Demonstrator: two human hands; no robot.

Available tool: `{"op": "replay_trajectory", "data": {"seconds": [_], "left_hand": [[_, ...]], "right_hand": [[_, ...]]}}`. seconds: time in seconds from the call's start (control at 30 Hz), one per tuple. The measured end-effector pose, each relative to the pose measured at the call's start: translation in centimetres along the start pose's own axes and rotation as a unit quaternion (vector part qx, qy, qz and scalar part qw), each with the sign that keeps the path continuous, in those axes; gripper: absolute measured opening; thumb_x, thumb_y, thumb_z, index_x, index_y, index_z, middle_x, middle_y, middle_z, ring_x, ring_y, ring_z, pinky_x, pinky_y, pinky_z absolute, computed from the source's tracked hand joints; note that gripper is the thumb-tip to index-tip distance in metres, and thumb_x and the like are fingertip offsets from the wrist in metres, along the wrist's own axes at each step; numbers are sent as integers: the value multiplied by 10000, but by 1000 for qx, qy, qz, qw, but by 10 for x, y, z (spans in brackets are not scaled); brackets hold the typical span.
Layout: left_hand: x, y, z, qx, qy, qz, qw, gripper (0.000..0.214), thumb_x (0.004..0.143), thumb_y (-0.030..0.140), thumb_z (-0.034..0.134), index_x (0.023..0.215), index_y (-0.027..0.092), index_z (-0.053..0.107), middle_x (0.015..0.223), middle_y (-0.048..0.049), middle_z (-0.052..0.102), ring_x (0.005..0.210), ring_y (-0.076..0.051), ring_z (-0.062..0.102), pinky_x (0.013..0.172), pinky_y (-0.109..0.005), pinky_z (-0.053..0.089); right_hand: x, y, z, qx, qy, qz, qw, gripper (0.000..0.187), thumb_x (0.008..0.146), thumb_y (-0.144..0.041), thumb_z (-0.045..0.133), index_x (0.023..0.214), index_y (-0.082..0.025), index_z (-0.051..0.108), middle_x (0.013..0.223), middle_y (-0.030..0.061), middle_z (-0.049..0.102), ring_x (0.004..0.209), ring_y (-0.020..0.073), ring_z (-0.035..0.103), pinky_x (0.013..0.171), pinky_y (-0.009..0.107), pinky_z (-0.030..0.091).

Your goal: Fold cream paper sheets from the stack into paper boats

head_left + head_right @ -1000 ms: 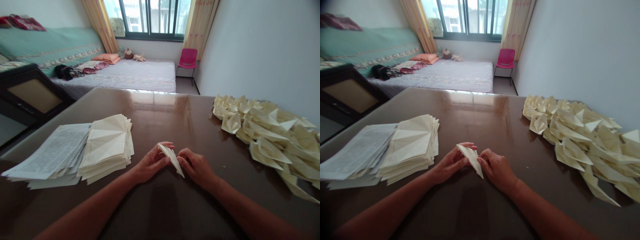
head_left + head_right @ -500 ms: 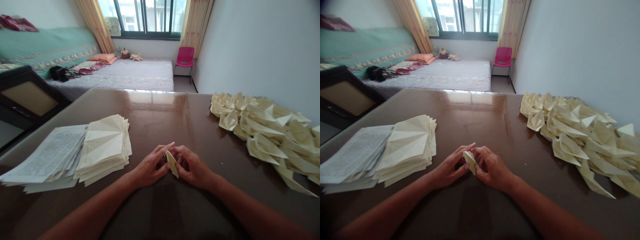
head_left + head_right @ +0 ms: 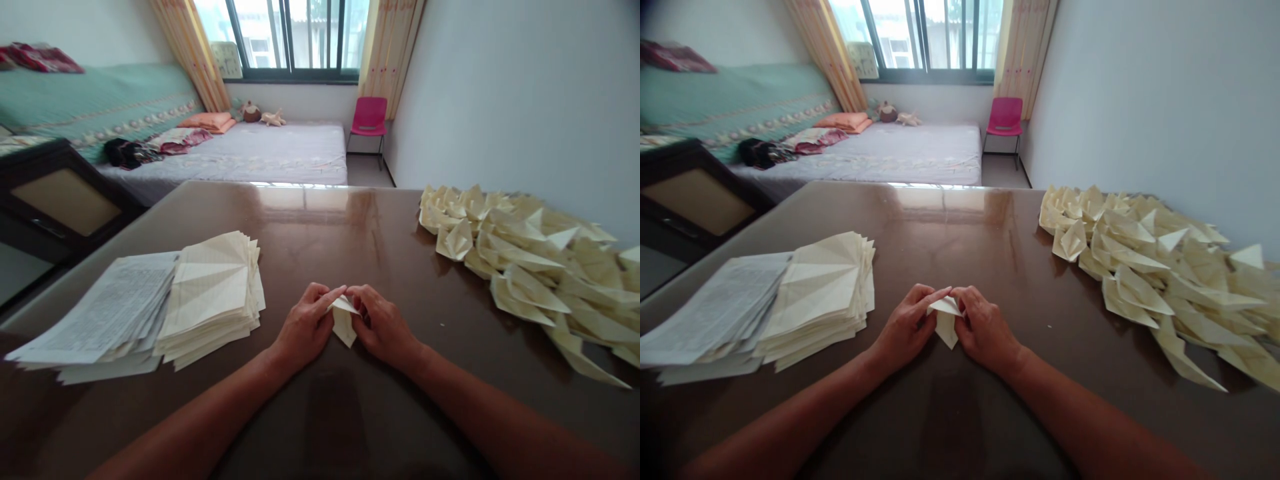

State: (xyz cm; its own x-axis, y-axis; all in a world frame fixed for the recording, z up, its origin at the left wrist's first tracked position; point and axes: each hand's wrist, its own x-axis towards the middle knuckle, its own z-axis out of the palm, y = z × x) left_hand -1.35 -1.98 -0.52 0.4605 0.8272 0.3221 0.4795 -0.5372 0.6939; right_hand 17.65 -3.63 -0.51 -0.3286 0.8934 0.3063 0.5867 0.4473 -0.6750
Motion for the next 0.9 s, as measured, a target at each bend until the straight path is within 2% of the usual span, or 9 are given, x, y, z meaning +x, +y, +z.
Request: {"op": "replay_trajectory", "data": {"seconds": [0.17,0.3,0.43,0.57,0.73,0.83,0.9], "left_hand": [[1,-4,-1,39,3,3,999,453,798,75,487,1223,229,514,1039,-36,531,871,-137,552,790,-256,478],[2,-8,1,61,-20,-15,998,252,830,121,478,1064,214,493,950,-11,524,775,-130,530,721,-248,454],[3,-11,0,74,-23,-18,997,246,760,61,481,956,211,481,895,3,504,751,-131,510,687,-235,425],[3,-11,-4,85,-52,-1,995,170,797,74,470,892,207,520,947,-13,525,800,-134,519,718,-236,431],[2,-8,-14,133,-112,81,981,139,889,132,444,897,195,567,1009,-51,586,931,-169,529,843,-283,456],[1,-7,-19,172,-135,125,968,192,947,192,405,901,190,591,1013,-63,608,907,-166,537,822,-279,479],[0,-6,-19,199,-134,144,960,208,960,217,403,920,187,604,1016,-66,613,898,-165,536,807,-278,489]], "right_hand": [[4,6,-3,-42,12,24,999,273,798,-120,518,1051,-220,508,915,27,565,763,158,555,687,271,438],[6,9,-4,-58,0,5,998,193,826,-162,520,1009,-225,526,926,24,567,758,150,551,694,266,425],[7,10,-6,-80,-3,19,997,172,778,-105,502,894,-228,535,878,14,571,775,160,534,672,259,395],[8,12,-8,-109,-12,36,993,168,744,-92,522,838,-230,534,877,12,570,818,173,520,668,260,383],[7,15,-13,-111,-30,20,993,210,770,-80,532,902,-235,580,945,25,593,913,187,520,740,278,413],[5,17,-19,-140,-56,-54,987,306,838,-112,527,1097,-259,601,1073,48,613,996,203,511,818,314,408],[6,16,-20,-185,-70,-95,976,303,872,-166,541,1153,-264,600,1100,57,629,1004,218,511,833,341,387]]}}
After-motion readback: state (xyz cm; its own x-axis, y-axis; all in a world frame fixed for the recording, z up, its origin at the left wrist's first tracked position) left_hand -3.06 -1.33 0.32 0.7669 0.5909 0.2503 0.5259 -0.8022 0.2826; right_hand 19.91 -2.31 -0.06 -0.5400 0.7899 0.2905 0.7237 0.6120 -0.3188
